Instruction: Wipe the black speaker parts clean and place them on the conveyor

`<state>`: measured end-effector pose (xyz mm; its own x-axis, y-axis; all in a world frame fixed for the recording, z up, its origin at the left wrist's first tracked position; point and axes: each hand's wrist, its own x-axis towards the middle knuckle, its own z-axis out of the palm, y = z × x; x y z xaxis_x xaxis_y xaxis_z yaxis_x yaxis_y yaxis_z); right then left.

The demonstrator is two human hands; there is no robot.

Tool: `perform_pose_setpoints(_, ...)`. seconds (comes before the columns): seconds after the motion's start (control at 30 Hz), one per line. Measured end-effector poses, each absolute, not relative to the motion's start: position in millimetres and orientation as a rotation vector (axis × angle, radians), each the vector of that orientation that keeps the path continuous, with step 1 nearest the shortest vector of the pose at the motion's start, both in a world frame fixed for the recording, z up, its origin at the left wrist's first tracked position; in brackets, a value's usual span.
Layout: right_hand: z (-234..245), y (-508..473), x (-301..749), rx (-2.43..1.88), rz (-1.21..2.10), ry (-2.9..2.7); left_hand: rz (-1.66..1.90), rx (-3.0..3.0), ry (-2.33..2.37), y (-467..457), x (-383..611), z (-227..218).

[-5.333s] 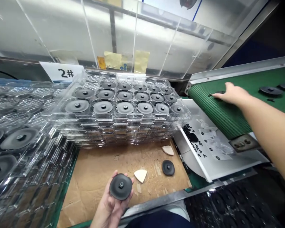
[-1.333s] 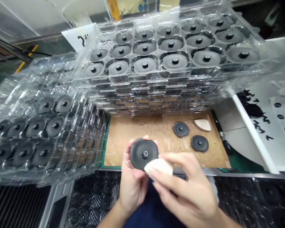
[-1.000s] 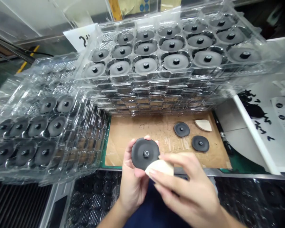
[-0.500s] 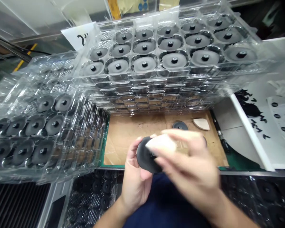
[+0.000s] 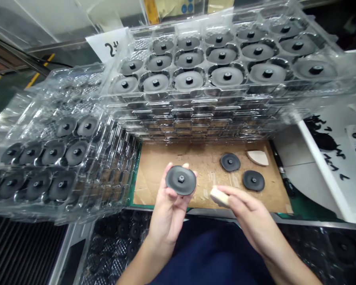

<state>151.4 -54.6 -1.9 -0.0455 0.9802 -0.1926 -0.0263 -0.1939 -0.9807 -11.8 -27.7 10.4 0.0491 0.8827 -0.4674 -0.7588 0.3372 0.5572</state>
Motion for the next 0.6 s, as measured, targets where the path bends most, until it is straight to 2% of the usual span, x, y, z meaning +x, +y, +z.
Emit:
perform_pose_setpoints(0.07, -20.2, -61.7, 155.9, -1.328, 1.637, -0.752, 1.228, 0.141, 0.861, -26.6, -14.0, 6.7)
perform_pose_setpoints(0.13, -33.9, -65.2, 156.6, -1.362, 1.718, -0.592, 1.195, 0.126, 0.871, -27.2, -14.2, 4.8)
perform_pose_setpoints(0.23, -38.7, -61.9, 154.0, -1.411, 1.626, -0.618, 1.141, 0.132, 0.884, -29.9, -12.0, 5.0)
perform_pose_setpoints(0.33, -19.9, -50.1, 149.9, -1.408, 1.501, -0.68, 1.087, 0.165, 0.884, -33.8, -7.8, 5.2)
perform_pose_setpoints(0.4, 2.6, -40.9, 145.8, -1.407, 1.306, -0.897, 1.083, 0.2, 0.864, -37.0, -4.3, 4.2)
perform_pose_setpoints(0.5, 36.4, -29.6, 139.2, -1.295, 0.901, -1.536, 1.006, 0.202, 0.849, -41.5, -0.7, 2.2)
perform_pose_setpoints(0.53, 44.6, -26.7, 137.8, -1.244, 0.842, -1.726, 0.966, 0.202, 0.853, -42.3, -0.2, 2.0)
perform_pose_setpoints(0.6, 54.5, -22.0, 135.7, -1.17, 0.935, -1.96, 0.93, 0.227, 0.881, -42.8, 0.4, 2.9)
